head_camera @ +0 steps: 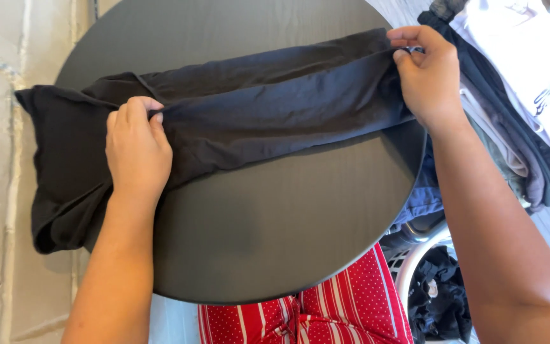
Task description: Folding black garments on a table and placing them into a laundry basket.
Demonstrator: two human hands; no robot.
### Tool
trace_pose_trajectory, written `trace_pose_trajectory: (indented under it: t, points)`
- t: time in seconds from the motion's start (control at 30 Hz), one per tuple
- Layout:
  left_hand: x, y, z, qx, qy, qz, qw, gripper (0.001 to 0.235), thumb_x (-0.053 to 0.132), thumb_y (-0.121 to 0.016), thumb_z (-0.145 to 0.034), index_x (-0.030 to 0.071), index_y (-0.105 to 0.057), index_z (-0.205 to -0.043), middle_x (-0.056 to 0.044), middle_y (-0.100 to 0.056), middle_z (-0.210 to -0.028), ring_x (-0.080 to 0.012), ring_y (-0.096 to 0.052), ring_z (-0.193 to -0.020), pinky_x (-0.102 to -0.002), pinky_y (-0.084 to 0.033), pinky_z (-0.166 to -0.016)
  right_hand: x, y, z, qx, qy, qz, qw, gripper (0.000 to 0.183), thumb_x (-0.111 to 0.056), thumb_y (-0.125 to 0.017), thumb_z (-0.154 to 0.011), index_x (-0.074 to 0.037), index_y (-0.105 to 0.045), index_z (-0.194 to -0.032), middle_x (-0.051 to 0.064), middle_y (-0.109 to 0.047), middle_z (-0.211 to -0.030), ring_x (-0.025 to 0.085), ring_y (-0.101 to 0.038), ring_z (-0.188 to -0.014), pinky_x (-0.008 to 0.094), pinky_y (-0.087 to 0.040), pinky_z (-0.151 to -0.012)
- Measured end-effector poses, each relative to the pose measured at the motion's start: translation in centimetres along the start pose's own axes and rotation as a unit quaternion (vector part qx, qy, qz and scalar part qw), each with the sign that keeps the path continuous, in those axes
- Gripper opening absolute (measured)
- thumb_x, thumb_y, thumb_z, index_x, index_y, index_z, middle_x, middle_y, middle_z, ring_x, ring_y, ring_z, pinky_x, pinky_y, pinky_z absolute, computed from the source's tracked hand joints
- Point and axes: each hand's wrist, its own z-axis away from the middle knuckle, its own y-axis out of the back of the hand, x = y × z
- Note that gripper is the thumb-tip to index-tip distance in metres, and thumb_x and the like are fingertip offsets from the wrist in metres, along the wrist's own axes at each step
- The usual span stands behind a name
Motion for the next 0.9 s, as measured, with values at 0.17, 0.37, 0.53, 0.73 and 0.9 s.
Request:
trace_pose_trajectory:
  t: [0.17,0.37,0.53,0.73,0.9]
  points:
    - [-0.6,-0.2,-0.1,0.014,0.031,-0.014,0.999,0.014,0.005,-0.055,-0.102,0.009,-0.059,-0.115,-0.012,-0.067,-0.104,-0.0378,-0.060,-0.095,-0.051,-0.046,-0.081,2.2,-0.4,-0.7,0.021,-0.021,0.092,0.995,0.024,-0.006,-0.060,-0.099,-0.020,-0.070,-0.116,-0.004,-0.071,-0.109,0.010,-0.053,-0.065,0.029,-0.044,-0.072]
    - [-0.3,-0.1,0.1,0.084,-0.073,-0.109,0.988,0.024,0.004,-0.074,-0.095,0.009,-0.061,-0.114,-0.012,-0.058,-0.103,-0.0367,-0.057,-0.093,-0.048,-0.045,-0.078,5.9,-1.2,-1.9,0.083,0.110,0.144,0.980,0.021,0.004,-0.073,-0.094,-0.009,-0.071,-0.111,0.010,-0.064,-0.108,0.018,-0.067,-0.072,0.034,-0.053,-0.081]
    - [4.0,4.3,-0.7,0.107,-0.240,0.016,0.965,0.006,0.009,-0.069,-0.100,0.014,-0.066,-0.102,-0.006,-0.063,-0.105,-0.0335,-0.063,-0.103,-0.048,-0.040,-0.094,5.2,0.3,-1.0,0.103,0.195,0.125,0.967,0.018,0.008,-0.078,-0.099,0.000,-0.073,-0.115,0.021,-0.056,-0.123,0.026,-0.075,-0.084,0.035,-0.058,-0.088]
    - [5.7,2.9,-0.1,-0.010,-0.401,0.087,0.912,0.026,0.020,-0.092,-0.085,0.014,-0.068,-0.093,0.000,-0.061,-0.094,-0.0219,-0.060,-0.089,-0.040,-0.048,-0.093,1.5,2.3,3.6,0.029,-0.026,0.202,0.979,0.034,-0.037,-0.063,-0.116,-0.005,-0.066,-0.128,0.012,-0.064,-0.098,0.028,-0.062,-0.090,0.047,-0.047,-0.071]
    - [5.7,2.6,0.1,0.004,-0.416,0.091,0.905,0.019,-0.006,-0.072,-0.080,0.012,-0.067,-0.084,0.001,-0.063,-0.080,-0.0205,-0.059,-0.078,-0.036,-0.049,-0.086,4.3,1.6,4.3,0.018,0.027,0.216,0.976,0.022,-0.013,-0.061,-0.108,-0.011,-0.065,-0.130,0.003,-0.055,-0.081,0.026,-0.056,-0.070,0.044,-0.044,-0.067]
